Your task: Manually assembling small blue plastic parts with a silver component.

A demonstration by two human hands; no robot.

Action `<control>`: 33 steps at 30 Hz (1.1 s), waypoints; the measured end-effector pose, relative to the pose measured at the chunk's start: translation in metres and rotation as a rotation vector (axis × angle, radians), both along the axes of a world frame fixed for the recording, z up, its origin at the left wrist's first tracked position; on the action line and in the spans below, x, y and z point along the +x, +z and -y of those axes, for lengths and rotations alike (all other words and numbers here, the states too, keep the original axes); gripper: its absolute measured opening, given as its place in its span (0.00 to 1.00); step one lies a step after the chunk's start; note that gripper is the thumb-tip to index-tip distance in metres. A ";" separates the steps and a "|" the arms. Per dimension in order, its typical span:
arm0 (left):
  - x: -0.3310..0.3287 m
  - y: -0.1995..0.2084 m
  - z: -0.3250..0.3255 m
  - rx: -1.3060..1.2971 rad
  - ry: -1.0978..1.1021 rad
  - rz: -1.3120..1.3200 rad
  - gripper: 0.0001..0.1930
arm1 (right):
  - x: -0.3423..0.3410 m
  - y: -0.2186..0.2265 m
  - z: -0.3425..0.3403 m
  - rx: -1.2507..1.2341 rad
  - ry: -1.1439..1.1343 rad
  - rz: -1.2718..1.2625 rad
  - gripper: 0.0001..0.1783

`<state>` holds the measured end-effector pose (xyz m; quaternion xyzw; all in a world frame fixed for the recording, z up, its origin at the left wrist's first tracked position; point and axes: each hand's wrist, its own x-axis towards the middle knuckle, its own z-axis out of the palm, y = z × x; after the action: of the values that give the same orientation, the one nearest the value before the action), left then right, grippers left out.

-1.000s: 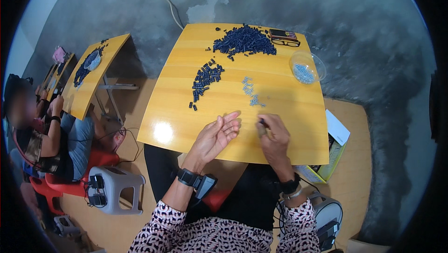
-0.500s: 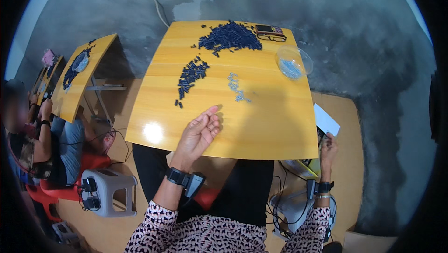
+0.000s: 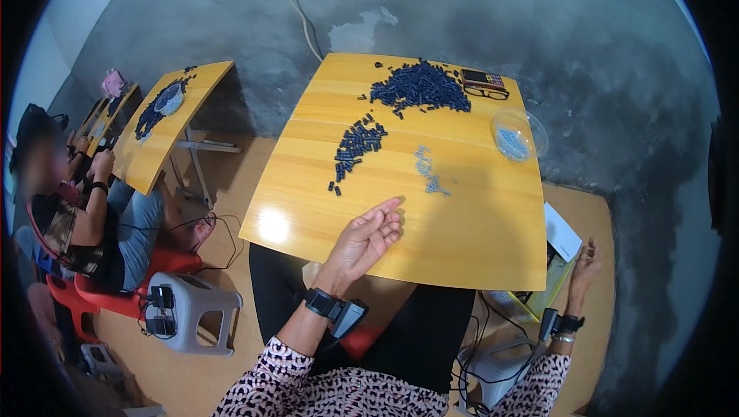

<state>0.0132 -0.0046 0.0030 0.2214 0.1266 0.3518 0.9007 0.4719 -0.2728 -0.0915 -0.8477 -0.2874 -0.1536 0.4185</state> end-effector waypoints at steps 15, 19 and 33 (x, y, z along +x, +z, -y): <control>0.001 -0.006 -0.006 -0.021 -0.020 0.066 0.14 | -0.239 0.181 -0.317 -0.149 1.091 0.052 0.06; 0.000 -0.003 -0.003 -0.038 -0.029 0.037 0.14 | -0.249 0.135 -0.376 -0.228 1.071 0.129 0.07; -0.004 -0.006 -0.005 -0.033 -0.053 0.076 0.16 | -0.262 0.111 -0.410 -0.209 1.189 0.242 0.05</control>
<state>0.0087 0.0001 -0.0028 0.1961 0.0921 0.3338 0.9174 0.2098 0.1374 0.0198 -0.5554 -0.7699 0.0401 0.3118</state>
